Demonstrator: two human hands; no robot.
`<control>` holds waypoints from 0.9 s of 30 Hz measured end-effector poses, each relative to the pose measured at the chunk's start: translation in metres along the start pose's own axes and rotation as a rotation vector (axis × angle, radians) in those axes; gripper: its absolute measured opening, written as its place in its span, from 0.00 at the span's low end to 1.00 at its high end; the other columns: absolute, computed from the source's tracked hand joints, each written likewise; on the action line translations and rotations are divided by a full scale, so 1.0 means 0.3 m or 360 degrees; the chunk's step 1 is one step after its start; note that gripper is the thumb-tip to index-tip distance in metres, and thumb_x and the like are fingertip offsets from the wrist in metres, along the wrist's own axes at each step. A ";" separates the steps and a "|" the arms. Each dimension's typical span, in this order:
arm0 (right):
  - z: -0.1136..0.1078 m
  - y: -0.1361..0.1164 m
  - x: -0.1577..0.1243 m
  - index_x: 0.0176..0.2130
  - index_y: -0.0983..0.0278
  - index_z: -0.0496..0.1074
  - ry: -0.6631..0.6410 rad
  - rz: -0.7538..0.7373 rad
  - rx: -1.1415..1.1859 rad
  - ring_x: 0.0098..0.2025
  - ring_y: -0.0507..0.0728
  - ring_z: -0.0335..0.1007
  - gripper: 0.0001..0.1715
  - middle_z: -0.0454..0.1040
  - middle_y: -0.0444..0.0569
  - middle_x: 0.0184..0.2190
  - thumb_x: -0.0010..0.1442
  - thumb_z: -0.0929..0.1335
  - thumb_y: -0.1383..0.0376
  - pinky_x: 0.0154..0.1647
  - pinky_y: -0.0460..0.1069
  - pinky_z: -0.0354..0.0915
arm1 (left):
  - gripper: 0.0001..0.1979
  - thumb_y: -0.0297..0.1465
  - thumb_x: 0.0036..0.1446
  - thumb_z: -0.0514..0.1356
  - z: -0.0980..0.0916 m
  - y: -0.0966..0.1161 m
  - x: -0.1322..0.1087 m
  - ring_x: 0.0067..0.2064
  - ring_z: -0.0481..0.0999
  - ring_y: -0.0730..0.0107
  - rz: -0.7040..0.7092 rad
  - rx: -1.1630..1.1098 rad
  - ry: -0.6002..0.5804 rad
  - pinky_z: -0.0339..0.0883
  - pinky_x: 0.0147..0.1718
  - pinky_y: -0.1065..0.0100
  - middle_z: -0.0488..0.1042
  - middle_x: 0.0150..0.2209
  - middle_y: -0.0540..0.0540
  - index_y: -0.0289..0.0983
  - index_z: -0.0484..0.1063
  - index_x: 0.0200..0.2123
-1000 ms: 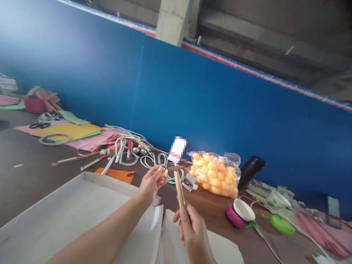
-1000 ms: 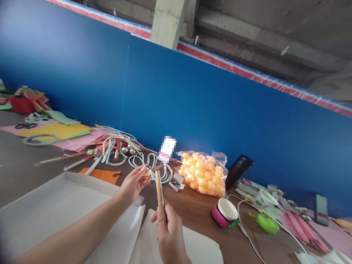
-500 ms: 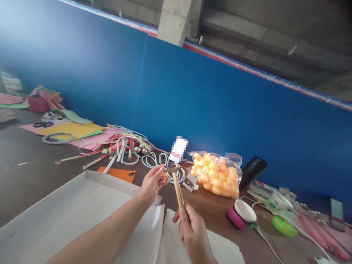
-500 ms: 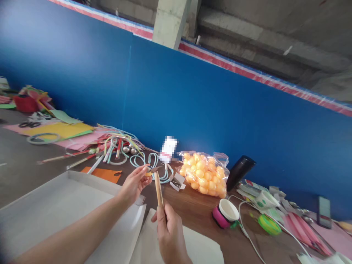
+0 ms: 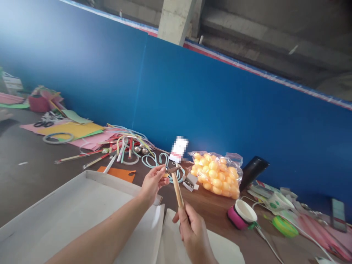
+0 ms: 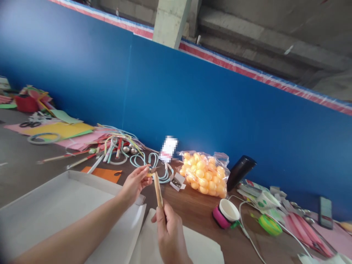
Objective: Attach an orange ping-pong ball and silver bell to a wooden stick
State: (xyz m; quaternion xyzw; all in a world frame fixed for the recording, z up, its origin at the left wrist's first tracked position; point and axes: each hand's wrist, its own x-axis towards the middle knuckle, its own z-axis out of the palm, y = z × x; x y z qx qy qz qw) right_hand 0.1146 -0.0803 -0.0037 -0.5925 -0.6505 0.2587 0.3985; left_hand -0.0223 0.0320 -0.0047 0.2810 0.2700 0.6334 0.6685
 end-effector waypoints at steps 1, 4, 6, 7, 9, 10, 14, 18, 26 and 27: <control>-0.001 -0.003 0.000 0.28 0.64 0.67 0.0007 -0.0009 -0.0008 0.13 0.51 0.56 0.28 0.58 0.40 0.11 0.61 0.55 0.47 0.15 0.43 0.54 | 0.19 0.35 0.47 0.64 0.000 0.000 0.000 0.23 0.71 0.78 -0.0004 0.0009 0.0006 0.68 0.26 0.74 0.69 0.24 0.50 0.33 0.68 0.42; -0.009 -0.013 0.000 0.29 0.64 0.69 0.0025 -0.0030 -0.0027 0.14 0.51 0.58 0.29 0.60 0.41 0.12 0.61 0.55 0.46 0.15 0.43 0.55 | 0.19 0.35 0.46 0.64 0.000 -0.002 0.002 0.23 0.71 0.78 -0.0015 0.0038 0.0024 0.68 0.26 0.73 0.70 0.25 0.50 0.33 0.68 0.42; -0.017 -0.022 0.000 0.32 0.64 0.70 0.0006 -0.0051 -0.0034 0.15 0.51 0.58 0.28 0.62 0.42 0.12 0.61 0.55 0.47 0.16 0.43 0.55 | 0.19 0.35 0.46 0.64 0.000 -0.003 0.004 0.23 0.71 0.78 -0.0013 0.0047 0.0039 0.68 0.26 0.73 0.70 0.25 0.50 0.33 0.68 0.41; -0.023 -0.027 0.000 0.33 0.65 0.70 -0.0012 -0.0062 -0.0035 0.15 0.51 0.59 0.27 0.62 0.42 0.13 0.61 0.56 0.48 0.16 0.43 0.55 | 0.19 0.35 0.46 0.64 0.000 -0.003 0.004 0.23 0.71 0.78 -0.0008 0.0050 0.0046 0.68 0.25 0.73 0.69 0.26 0.50 0.33 0.68 0.41; -0.034 -0.036 0.000 0.35 0.65 0.71 -0.0048 -0.0071 -0.0038 0.15 0.51 0.59 0.26 0.63 0.42 0.13 0.61 0.56 0.49 0.16 0.43 0.56 | 0.19 0.35 0.46 0.64 0.000 -0.004 0.004 0.23 0.71 0.78 0.0000 0.0062 0.0060 0.68 0.25 0.73 0.69 0.26 0.50 0.33 0.68 0.41; -0.039 -0.040 0.001 0.36 0.65 0.71 -0.0062 -0.0067 -0.0039 0.15 0.51 0.59 0.26 0.63 0.42 0.13 0.62 0.56 0.49 0.16 0.43 0.56 | 0.19 0.35 0.46 0.64 0.000 -0.004 0.003 0.23 0.71 0.78 0.0000 0.0072 0.0066 0.68 0.25 0.73 0.69 0.26 0.50 0.33 0.69 0.41; -0.053 -0.050 0.003 0.34 0.65 0.71 -0.0052 -0.0044 -0.0042 0.15 0.52 0.60 0.25 0.62 0.41 0.12 0.62 0.57 0.50 0.17 0.43 0.57 | 0.20 0.36 0.45 0.65 0.001 -0.003 -0.001 0.23 0.71 0.77 -0.0015 0.0105 0.0095 0.69 0.25 0.72 0.69 0.24 0.50 0.32 0.69 0.41; -0.054 -0.049 0.005 0.30 0.64 0.69 -0.0056 -0.0013 -0.0015 0.15 0.51 0.59 0.24 0.61 0.41 0.12 0.62 0.56 0.51 0.17 0.43 0.56 | 0.20 0.36 0.44 0.65 0.001 -0.004 0.002 0.23 0.71 0.77 -0.0023 0.0140 0.0119 0.69 0.25 0.72 0.70 0.25 0.48 0.32 0.70 0.41; -0.055 -0.050 0.006 0.31 0.64 0.69 -0.0099 0.0025 -0.0011 0.14 0.51 0.59 0.25 0.61 0.40 0.12 0.62 0.56 0.50 0.17 0.43 0.57 | 0.21 0.37 0.45 0.65 -0.002 -0.010 0.004 0.23 0.71 0.77 -0.0017 0.0208 0.0131 0.70 0.25 0.72 0.69 0.25 0.49 0.33 0.69 0.41; -0.055 -0.050 0.006 0.31 0.64 0.70 -0.0095 0.0026 -0.0013 0.15 0.51 0.59 0.26 0.62 0.40 0.12 0.61 0.56 0.49 0.17 0.43 0.57 | 0.21 0.37 0.45 0.64 -0.002 -0.010 0.004 0.23 0.71 0.77 -0.0018 0.0213 0.0134 0.70 0.25 0.72 0.69 0.25 0.49 0.33 0.69 0.41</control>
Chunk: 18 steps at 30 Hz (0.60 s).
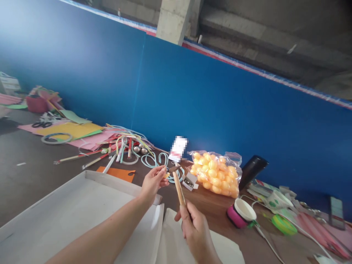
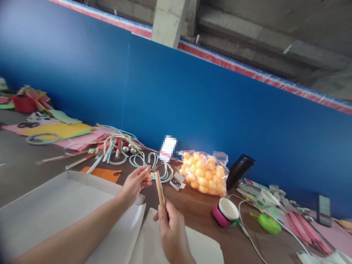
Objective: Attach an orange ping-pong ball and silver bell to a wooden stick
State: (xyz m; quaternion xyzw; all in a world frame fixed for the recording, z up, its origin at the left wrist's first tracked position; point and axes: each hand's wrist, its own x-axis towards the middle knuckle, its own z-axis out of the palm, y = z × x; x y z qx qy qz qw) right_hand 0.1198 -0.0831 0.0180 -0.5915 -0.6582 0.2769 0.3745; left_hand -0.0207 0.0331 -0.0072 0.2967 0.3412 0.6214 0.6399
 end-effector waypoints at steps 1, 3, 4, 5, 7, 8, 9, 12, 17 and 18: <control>0.000 0.000 0.000 0.31 0.64 0.70 0.0000 0.0005 -0.0003 0.14 0.51 0.59 0.26 0.62 0.40 0.12 0.61 0.56 0.49 0.17 0.43 0.57 | 0.21 0.37 0.45 0.64 0.000 0.000 0.000 0.23 0.71 0.77 0.0001 0.0003 0.0000 0.70 0.25 0.72 0.69 0.25 0.49 0.33 0.69 0.41; -0.001 0.000 0.000 0.31 0.64 0.70 -0.0006 0.0015 -0.0009 0.14 0.51 0.58 0.26 0.61 0.40 0.12 0.61 0.56 0.49 0.16 0.43 0.56 | 0.21 0.37 0.45 0.64 0.000 0.000 0.000 0.23 0.71 0.78 0.0009 0.0007 -0.0001 0.71 0.25 0.72 0.69 0.25 0.49 0.33 0.70 0.41; -0.002 -0.001 0.000 0.31 0.64 0.69 -0.0008 0.0019 -0.0010 0.14 0.51 0.58 0.26 0.61 0.40 0.12 0.61 0.56 0.49 0.16 0.43 0.56 | 0.21 0.37 0.45 0.64 0.000 -0.001 0.001 0.24 0.71 0.78 0.0013 0.0012 -0.0004 0.71 0.25 0.72 0.69 0.26 0.49 0.33 0.70 0.41; -0.002 -0.002 0.000 0.30 0.64 0.69 -0.0007 0.0024 -0.0011 0.14 0.51 0.58 0.27 0.61 0.40 0.12 0.61 0.56 0.48 0.17 0.43 0.56 | 0.21 0.38 0.45 0.64 0.000 -0.001 0.001 0.24 0.71 0.78 0.0016 0.0019 -0.0006 0.71 0.25 0.73 0.69 0.26 0.49 0.33 0.70 0.41; -0.003 -0.005 0.000 0.30 0.64 0.69 -0.0006 0.0033 -0.0011 0.15 0.51 0.59 0.27 0.62 0.41 0.12 0.61 0.56 0.48 0.17 0.43 0.57 | 0.21 0.38 0.45 0.65 -0.002 -0.003 0.001 0.24 0.71 0.78 0.0016 0.0031 -0.0004 0.71 0.25 0.73 0.69 0.26 0.49 0.33 0.70 0.41; -0.003 -0.007 -0.001 0.30 0.64 0.70 -0.0006 0.0036 -0.0011 0.15 0.51 0.59 0.28 0.63 0.41 0.12 0.61 0.56 0.47 0.17 0.43 0.57 | 0.21 0.38 0.45 0.65 -0.002 -0.004 0.001 0.24 0.71 0.78 0.0015 0.0033 0.0000 0.71 0.25 0.73 0.69 0.25 0.49 0.33 0.70 0.42; -0.004 -0.008 -0.001 0.30 0.64 0.70 -0.0007 0.0037 -0.0012 0.15 0.52 0.60 0.28 0.63 0.42 0.13 0.61 0.56 0.47 0.17 0.43 0.57 | 0.21 0.38 0.44 0.65 -0.003 -0.005 0.001 0.24 0.71 0.77 0.0015 0.0032 0.0002 0.71 0.25 0.73 0.69 0.25 0.49 0.33 0.70 0.42; -0.004 -0.011 0.000 0.31 0.64 0.71 0.0009 0.0029 -0.0005 0.15 0.52 0.60 0.29 0.63 0.42 0.12 0.60 0.56 0.46 0.17 0.43 0.57 | 0.22 0.38 0.44 0.65 -0.005 -0.006 0.000 0.24 0.71 0.77 0.0020 0.0042 0.0000 0.71 0.25 0.73 0.70 0.25 0.49 0.34 0.70 0.42; -0.002 -0.010 -0.001 0.30 0.64 0.70 0.0004 0.0010 0.0013 0.15 0.52 0.60 0.27 0.63 0.42 0.13 0.61 0.57 0.48 0.17 0.43 0.57 | 0.22 0.38 0.44 0.65 -0.002 -0.003 -0.001 0.24 0.71 0.77 0.0018 0.0074 0.0002 0.71 0.25 0.72 0.70 0.25 0.49 0.33 0.70 0.42; -0.001 -0.009 -0.001 0.29 0.64 0.70 0.0004 -0.0006 0.0020 0.15 0.51 0.60 0.26 0.63 0.42 0.13 0.61 0.57 0.49 0.17 0.43 0.57 | 0.22 0.38 0.44 0.64 -0.001 -0.002 -0.001 0.24 0.71 0.77 0.0015 0.0076 0.0007 0.71 0.25 0.72 0.70 0.25 0.49 0.33 0.70 0.43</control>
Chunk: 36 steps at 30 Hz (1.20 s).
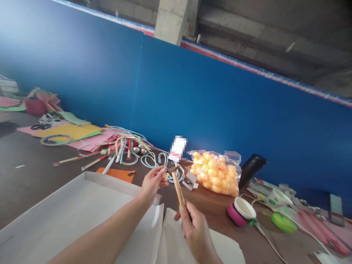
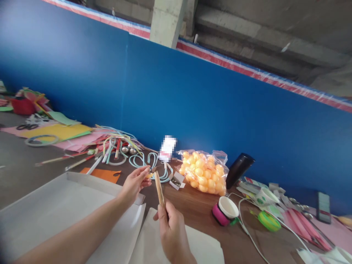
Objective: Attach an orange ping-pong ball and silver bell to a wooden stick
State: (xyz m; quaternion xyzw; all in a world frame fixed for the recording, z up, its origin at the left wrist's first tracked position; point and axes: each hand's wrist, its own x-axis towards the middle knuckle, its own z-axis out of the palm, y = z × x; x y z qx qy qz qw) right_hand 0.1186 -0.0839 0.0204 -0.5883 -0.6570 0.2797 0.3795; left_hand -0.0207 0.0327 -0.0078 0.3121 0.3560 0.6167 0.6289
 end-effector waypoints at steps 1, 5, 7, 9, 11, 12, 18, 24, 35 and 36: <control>0.000 0.000 0.000 0.29 0.64 0.70 0.0005 -0.0017 0.0008 0.15 0.51 0.60 0.25 0.63 0.42 0.13 0.61 0.57 0.50 0.17 0.43 0.57 | 0.22 0.38 0.44 0.64 0.001 0.001 0.000 0.24 0.71 0.77 -0.0003 0.0004 0.0006 0.71 0.25 0.72 0.70 0.25 0.49 0.33 0.70 0.43; -0.002 -0.002 -0.001 0.30 0.65 0.70 -0.0006 -0.0033 0.0035 0.14 0.51 0.59 0.25 0.62 0.41 0.12 0.62 0.57 0.51 0.16 0.43 0.56 | 0.22 0.38 0.44 0.64 0.001 0.003 0.000 0.24 0.71 0.77 -0.0008 0.0011 0.0000 0.71 0.25 0.72 0.69 0.25 0.49 0.33 0.70 0.42; -0.002 -0.001 0.000 0.30 0.65 0.70 0.0001 -0.0021 0.0048 0.14 0.50 0.58 0.25 0.62 0.41 0.12 0.62 0.57 0.50 0.16 0.43 0.56 | 0.22 0.38 0.45 0.65 0.000 0.003 0.001 0.24 0.71 0.77 -0.0003 -0.0022 -0.0016 0.71 0.25 0.72 0.70 0.26 0.49 0.33 0.70 0.42; 0.000 0.006 0.000 0.30 0.65 0.70 0.0050 -0.0017 0.0074 0.14 0.50 0.58 0.26 0.62 0.41 0.13 0.61 0.57 0.49 0.15 0.43 0.56 | 0.21 0.37 0.45 0.65 -0.001 0.005 0.001 0.24 0.71 0.77 0.0011 -0.0073 -0.0029 0.70 0.25 0.72 0.70 0.27 0.48 0.33 0.70 0.42; 0.006 0.019 0.002 0.29 0.66 0.70 0.0133 -0.0018 0.0120 0.13 0.50 0.57 0.28 0.63 0.41 0.13 0.60 0.57 0.48 0.14 0.43 0.55 | 0.21 0.37 0.45 0.65 -0.002 0.008 0.000 0.24 0.71 0.78 0.0013 -0.0117 -0.0052 0.70 0.25 0.73 0.71 0.27 0.48 0.34 0.70 0.42; 0.009 0.028 0.002 0.29 0.66 0.70 0.0173 -0.0018 0.0147 0.13 0.49 0.56 0.28 0.63 0.41 0.13 0.60 0.57 0.47 0.14 0.43 0.54 | 0.21 0.36 0.45 0.64 -0.001 0.010 -0.002 0.24 0.71 0.78 0.0008 -0.0131 -0.0067 0.70 0.25 0.73 0.71 0.28 0.48 0.34 0.70 0.42; 0.011 0.039 0.001 0.29 0.65 0.69 0.0145 -0.0005 0.0177 0.13 0.49 0.55 0.27 0.59 0.39 0.12 0.61 0.57 0.48 0.14 0.43 0.53 | 0.20 0.36 0.46 0.64 0.000 0.022 -0.010 0.24 0.71 0.78 -0.0017 -0.0174 -0.0132 0.69 0.26 0.73 0.72 0.27 0.48 0.34 0.70 0.42; -0.011 0.002 -0.004 0.30 0.64 0.69 -0.0014 0.0031 0.0043 0.15 0.51 0.58 0.26 0.59 0.40 0.12 0.61 0.57 0.48 0.17 0.43 0.56 | 0.22 0.37 0.45 0.64 -0.003 0.013 -0.004 0.24 0.72 0.77 0.0014 -0.0152 -0.0128 0.69 0.26 0.73 0.71 0.25 0.49 0.34 0.70 0.43; -0.007 -0.006 -0.005 0.31 0.64 0.71 0.0033 -0.0078 0.0038 0.15 0.52 0.61 0.26 0.63 0.42 0.12 0.61 0.58 0.49 0.17 0.43 0.57 | 0.23 0.39 0.43 0.65 -0.010 -0.004 0.002 0.24 0.72 0.76 0.0070 -0.0034 -0.0030 0.71 0.25 0.71 0.71 0.26 0.48 0.35 0.72 0.43; -0.008 -0.008 -0.005 0.31 0.64 0.71 0.0034 -0.0074 0.0024 0.15 0.52 0.61 0.26 0.64 0.42 0.12 0.61 0.57 0.49 0.17 0.43 0.58 | 0.23 0.39 0.43 0.65 -0.010 -0.003 0.002 0.24 0.72 0.76 0.0072 -0.0023 -0.0024 0.71 0.26 0.71 0.71 0.26 0.48 0.35 0.72 0.43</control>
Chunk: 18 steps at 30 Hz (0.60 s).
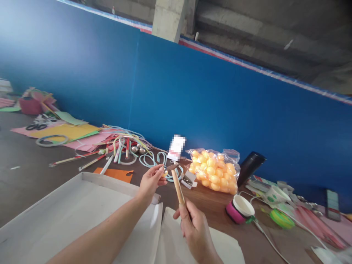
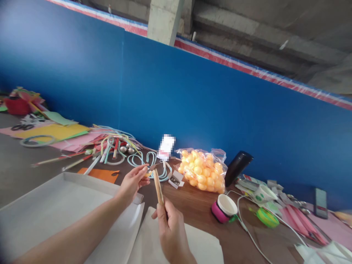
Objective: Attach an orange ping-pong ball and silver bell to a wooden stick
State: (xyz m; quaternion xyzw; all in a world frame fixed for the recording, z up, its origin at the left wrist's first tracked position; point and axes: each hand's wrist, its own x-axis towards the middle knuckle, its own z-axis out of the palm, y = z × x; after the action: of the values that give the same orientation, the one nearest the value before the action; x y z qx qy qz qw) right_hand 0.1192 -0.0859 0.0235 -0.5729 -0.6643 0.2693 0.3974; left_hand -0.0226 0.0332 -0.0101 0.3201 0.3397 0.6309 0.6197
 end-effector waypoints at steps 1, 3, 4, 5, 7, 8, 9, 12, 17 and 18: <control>-0.001 -0.001 0.000 0.31 0.64 0.72 -0.0003 0.0009 -0.0014 0.15 0.52 0.61 0.26 0.64 0.42 0.12 0.61 0.57 0.48 0.17 0.43 0.58 | 0.23 0.39 0.43 0.65 0.001 0.001 0.000 0.25 0.72 0.76 -0.0001 0.0011 0.0004 0.71 0.26 0.71 0.71 0.26 0.48 0.35 0.72 0.43; -0.001 -0.002 0.001 0.32 0.64 0.72 -0.0008 0.0023 -0.0032 0.15 0.52 0.61 0.27 0.64 0.42 0.12 0.61 0.57 0.48 0.17 0.43 0.58 | 0.23 0.39 0.43 0.65 0.002 0.003 0.000 0.24 0.72 0.75 -0.0011 0.0016 0.0008 0.71 0.25 0.71 0.71 0.26 0.48 0.34 0.72 0.42; -0.001 -0.002 0.002 0.32 0.64 0.72 -0.0010 0.0021 -0.0031 0.15 0.52 0.61 0.27 0.63 0.42 0.12 0.60 0.57 0.48 0.17 0.43 0.58 | 0.23 0.39 0.43 0.65 0.002 0.003 0.000 0.24 0.72 0.76 -0.0014 0.0010 0.0007 0.71 0.25 0.71 0.71 0.26 0.48 0.34 0.72 0.42; -0.001 -0.002 0.002 0.32 0.64 0.72 -0.0008 0.0013 -0.0026 0.15 0.52 0.61 0.27 0.63 0.42 0.12 0.60 0.57 0.48 0.17 0.43 0.58 | 0.23 0.39 0.43 0.65 0.003 0.004 0.000 0.24 0.72 0.76 -0.0014 0.0005 0.0009 0.71 0.25 0.71 0.71 0.26 0.48 0.34 0.71 0.42; 0.001 -0.001 0.002 0.31 0.65 0.72 0.0003 -0.0008 -0.0014 0.15 0.52 0.61 0.26 0.63 0.42 0.12 0.61 0.57 0.49 0.17 0.43 0.58 | 0.22 0.39 0.43 0.64 0.003 0.004 0.001 0.24 0.72 0.76 -0.0010 0.0013 0.0026 0.71 0.25 0.71 0.71 0.26 0.48 0.34 0.71 0.42; 0.001 -0.001 0.002 0.31 0.65 0.72 0.0004 -0.0012 -0.0012 0.15 0.52 0.61 0.26 0.63 0.42 0.12 0.61 0.57 0.49 0.17 0.43 0.58 | 0.22 0.39 0.44 0.64 0.003 0.003 0.001 0.24 0.72 0.76 -0.0009 0.0024 0.0030 0.71 0.25 0.71 0.71 0.27 0.48 0.34 0.71 0.43; 0.001 -0.002 0.002 0.30 0.65 0.71 0.0002 -0.0009 -0.0014 0.15 0.52 0.61 0.26 0.63 0.42 0.12 0.61 0.57 0.49 0.17 0.43 0.58 | 0.22 0.39 0.44 0.64 0.003 0.003 0.001 0.24 0.72 0.76 -0.0009 0.0034 0.0031 0.71 0.26 0.71 0.71 0.26 0.48 0.34 0.71 0.43; 0.001 -0.001 0.002 0.30 0.64 0.71 -0.0037 0.0026 -0.0023 0.15 0.52 0.60 0.26 0.63 0.41 0.12 0.61 0.57 0.49 0.17 0.43 0.58 | 0.22 0.39 0.45 0.64 0.002 0.001 0.002 0.24 0.71 0.76 -0.0017 0.0027 0.0026 0.71 0.26 0.71 0.70 0.26 0.49 0.34 0.70 0.43; 0.003 0.006 0.004 0.32 0.64 0.69 -0.0097 0.0082 -0.0023 0.15 0.52 0.59 0.24 0.60 0.40 0.12 0.63 0.56 0.51 0.18 0.43 0.57 | 0.22 0.39 0.45 0.63 0.000 -0.001 0.004 0.24 0.71 0.77 -0.0001 0.0044 0.0039 0.71 0.26 0.71 0.71 0.27 0.48 0.35 0.70 0.43; 0.003 0.008 0.005 0.32 0.64 0.69 -0.0115 0.0092 -0.0024 0.15 0.51 0.59 0.24 0.60 0.40 0.12 0.63 0.56 0.51 0.18 0.43 0.57 | 0.22 0.39 0.45 0.64 0.000 0.000 0.004 0.24 0.71 0.77 -0.0003 0.0040 0.0043 0.71 0.26 0.71 0.70 0.27 0.48 0.34 0.70 0.43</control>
State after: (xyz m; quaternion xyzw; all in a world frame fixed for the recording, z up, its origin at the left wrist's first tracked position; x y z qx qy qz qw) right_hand 0.1197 -0.0840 0.0213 -0.5849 -0.6633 0.2960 0.3609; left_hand -0.0226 0.0345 -0.0103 0.3191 0.3562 0.6302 0.6117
